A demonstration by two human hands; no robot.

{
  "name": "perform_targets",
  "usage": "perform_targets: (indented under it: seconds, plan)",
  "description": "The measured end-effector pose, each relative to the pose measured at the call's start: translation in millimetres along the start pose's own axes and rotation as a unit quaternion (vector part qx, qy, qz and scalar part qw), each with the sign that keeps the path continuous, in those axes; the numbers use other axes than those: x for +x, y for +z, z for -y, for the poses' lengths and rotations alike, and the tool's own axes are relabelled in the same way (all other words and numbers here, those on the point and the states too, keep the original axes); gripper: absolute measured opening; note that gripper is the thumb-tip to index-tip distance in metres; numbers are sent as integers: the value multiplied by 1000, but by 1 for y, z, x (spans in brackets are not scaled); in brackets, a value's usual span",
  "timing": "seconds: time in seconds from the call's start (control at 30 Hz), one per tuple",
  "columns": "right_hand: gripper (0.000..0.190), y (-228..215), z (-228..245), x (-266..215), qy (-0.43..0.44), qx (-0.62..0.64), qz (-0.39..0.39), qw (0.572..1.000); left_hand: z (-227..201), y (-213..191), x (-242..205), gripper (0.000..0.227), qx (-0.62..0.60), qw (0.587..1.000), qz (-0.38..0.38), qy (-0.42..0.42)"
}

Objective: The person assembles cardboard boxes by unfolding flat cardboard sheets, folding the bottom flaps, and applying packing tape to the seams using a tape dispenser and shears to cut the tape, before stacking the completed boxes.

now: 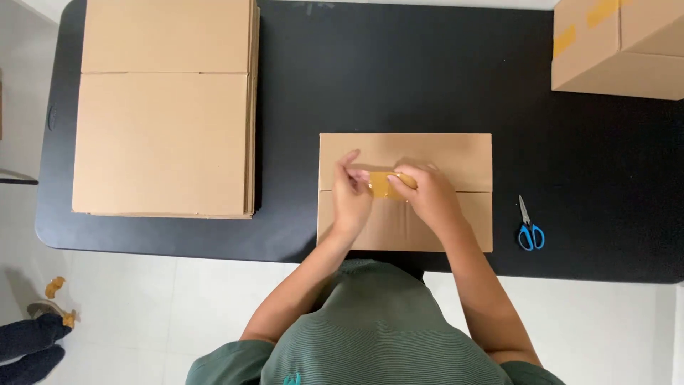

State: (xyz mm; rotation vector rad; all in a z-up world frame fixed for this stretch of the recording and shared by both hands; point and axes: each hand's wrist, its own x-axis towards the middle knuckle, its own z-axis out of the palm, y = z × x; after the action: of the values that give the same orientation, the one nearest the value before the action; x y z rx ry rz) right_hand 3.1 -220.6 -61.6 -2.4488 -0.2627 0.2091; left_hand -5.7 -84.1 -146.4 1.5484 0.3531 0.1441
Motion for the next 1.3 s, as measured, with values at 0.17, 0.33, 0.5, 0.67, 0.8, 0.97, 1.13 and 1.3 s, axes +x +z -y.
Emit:
perform_targets:
  seconds: [0.17,0.33,0.5,0.67,0.8,0.97,1.13,1.3]
  plan:
    - [28,16,13,2,-53,-119,-31,991,-53,-45,-8,48,38,999,6,17]
    - [41,22,8,-3,-109,-74,-12,991,6,-74,8,30,-24,998,-9,-57]
    - [50,65,-32,-9,-189,76,-100,974,27,-90,10,35,-123,987,-16,-100]
    - [42,82,-44,-9,-261,72,-178,946,27,-110,14,42,-61,996,-35,-55]
    - [49,87,-46,-8,-310,69,-207,925,13,-133,19,48,9,999,-44,-25]
    - [52,85,-48,-7,-355,75,-220,906,28,-145,28,50,61,996,-66,-20]
    - [56,91,-55,-6,-377,55,-225,897,38,-143,24,51,53,994,-90,-36]
    - [58,98,-65,-7,-352,72,-194,913,63,-144,38,55,92,990,-100,-35]
